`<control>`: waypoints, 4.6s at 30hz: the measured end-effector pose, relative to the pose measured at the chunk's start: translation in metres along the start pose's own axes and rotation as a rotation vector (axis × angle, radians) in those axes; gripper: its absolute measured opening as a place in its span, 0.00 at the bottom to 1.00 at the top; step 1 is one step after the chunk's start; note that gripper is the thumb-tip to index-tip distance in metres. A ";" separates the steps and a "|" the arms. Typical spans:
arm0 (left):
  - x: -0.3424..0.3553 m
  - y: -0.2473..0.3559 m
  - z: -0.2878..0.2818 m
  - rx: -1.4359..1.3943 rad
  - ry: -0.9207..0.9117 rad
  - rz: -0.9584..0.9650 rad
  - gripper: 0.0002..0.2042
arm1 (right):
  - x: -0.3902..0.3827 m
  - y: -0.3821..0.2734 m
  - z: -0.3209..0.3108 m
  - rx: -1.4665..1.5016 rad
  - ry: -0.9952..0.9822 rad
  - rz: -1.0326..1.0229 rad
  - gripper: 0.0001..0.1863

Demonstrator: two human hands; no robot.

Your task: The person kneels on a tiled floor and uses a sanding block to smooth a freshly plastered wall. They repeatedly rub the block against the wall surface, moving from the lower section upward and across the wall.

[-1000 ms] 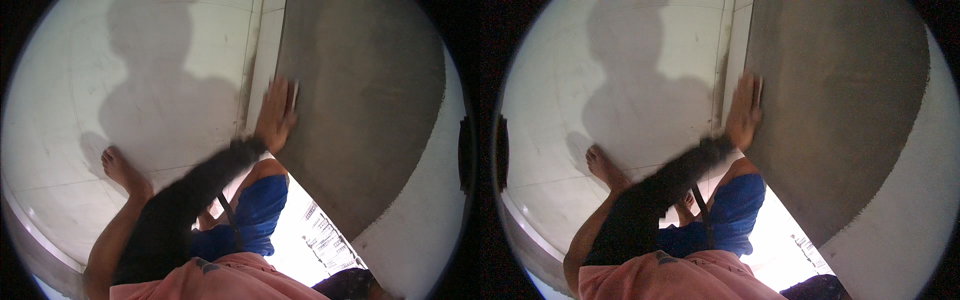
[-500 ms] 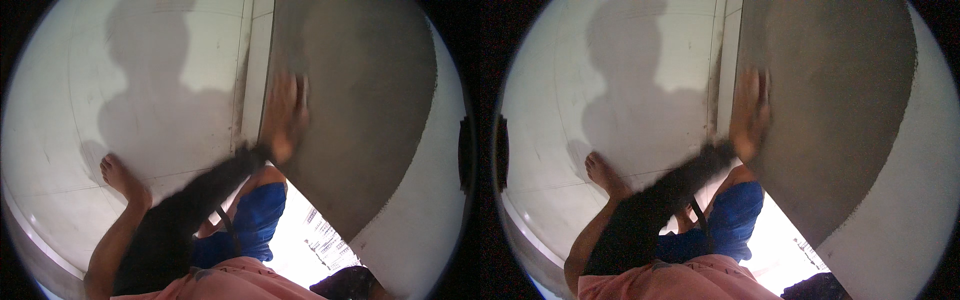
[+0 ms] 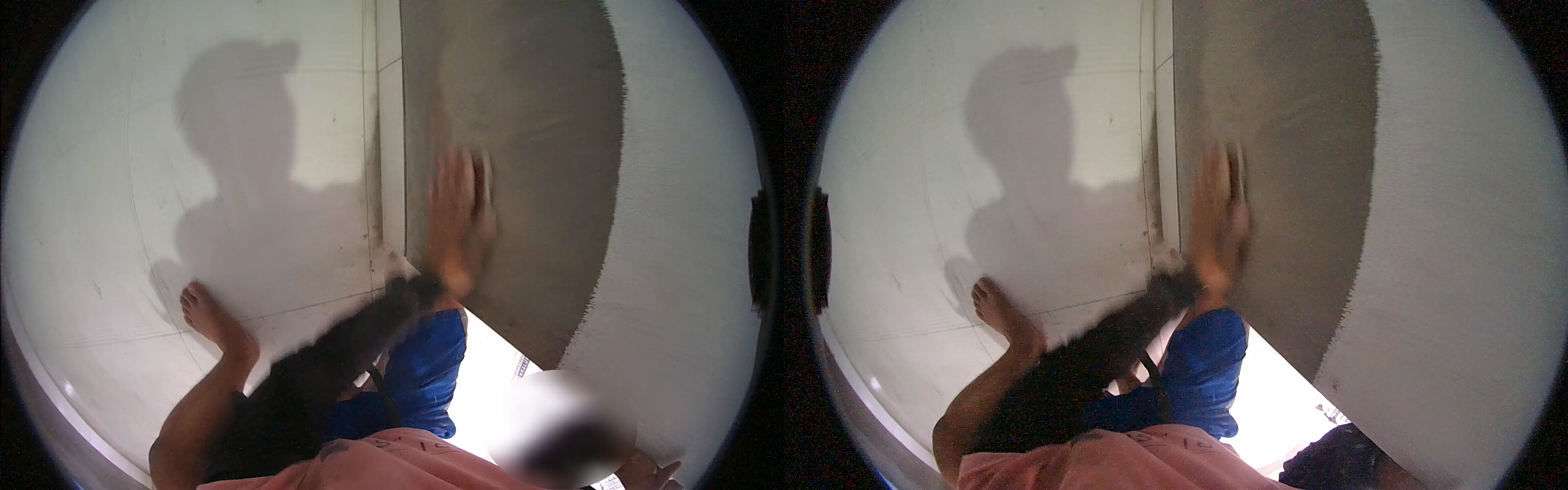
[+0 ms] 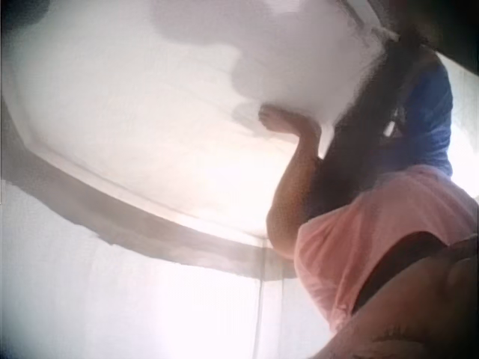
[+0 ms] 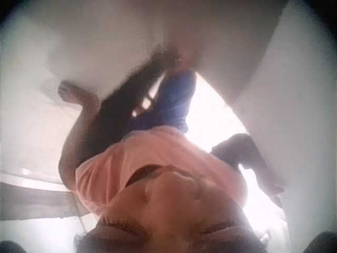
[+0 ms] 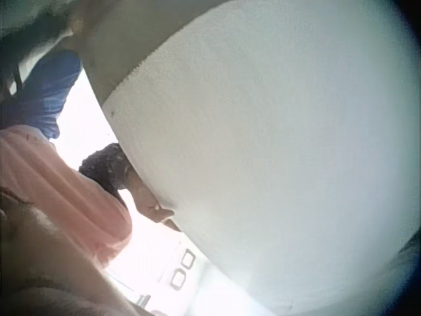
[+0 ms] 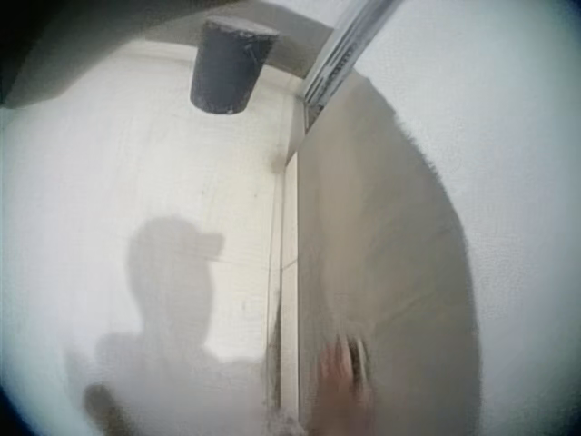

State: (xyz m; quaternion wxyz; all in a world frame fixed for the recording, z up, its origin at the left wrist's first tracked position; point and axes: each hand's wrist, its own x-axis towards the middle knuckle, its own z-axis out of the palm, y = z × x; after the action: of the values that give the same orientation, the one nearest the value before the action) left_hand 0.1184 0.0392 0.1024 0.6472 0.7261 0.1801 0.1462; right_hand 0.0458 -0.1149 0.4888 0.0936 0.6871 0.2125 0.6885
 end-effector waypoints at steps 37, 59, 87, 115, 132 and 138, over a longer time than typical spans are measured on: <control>0.093 0.105 0.004 -0.131 0.022 0.483 0.32 | -0.083 -0.018 0.055 0.074 0.003 0.029 0.17; 0.410 0.067 -0.056 -0.258 -0.008 0.221 0.37 | -0.018 -0.039 -0.018 -0.704 -0.440 -0.381 0.37; -0.013 -0.035 -0.018 -0.298 -0.121 -0.210 0.42 | -0.024 -0.028 -0.054 -0.703 -0.463 -0.243 0.46; 0.428 0.136 -0.059 -0.165 0.138 0.389 0.35 | -0.052 -0.040 -0.030 -0.730 -0.487 -0.237 0.46; 0.440 0.162 -0.050 -0.190 0.196 0.551 0.34 | -0.049 -0.048 -0.002 -0.777 -0.549 -0.258 0.46; 0.611 0.113 -0.063 -0.262 0.174 0.287 0.37 | -0.044 -0.046 0.002 -0.775 -0.565 -0.279 0.46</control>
State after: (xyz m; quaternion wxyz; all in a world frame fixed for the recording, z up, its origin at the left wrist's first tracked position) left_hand 0.6437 0.3600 0.2097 0.6905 0.6388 0.1095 0.3213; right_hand 0.0415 -0.0916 0.4295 0.4872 0.7265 -0.0029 0.4846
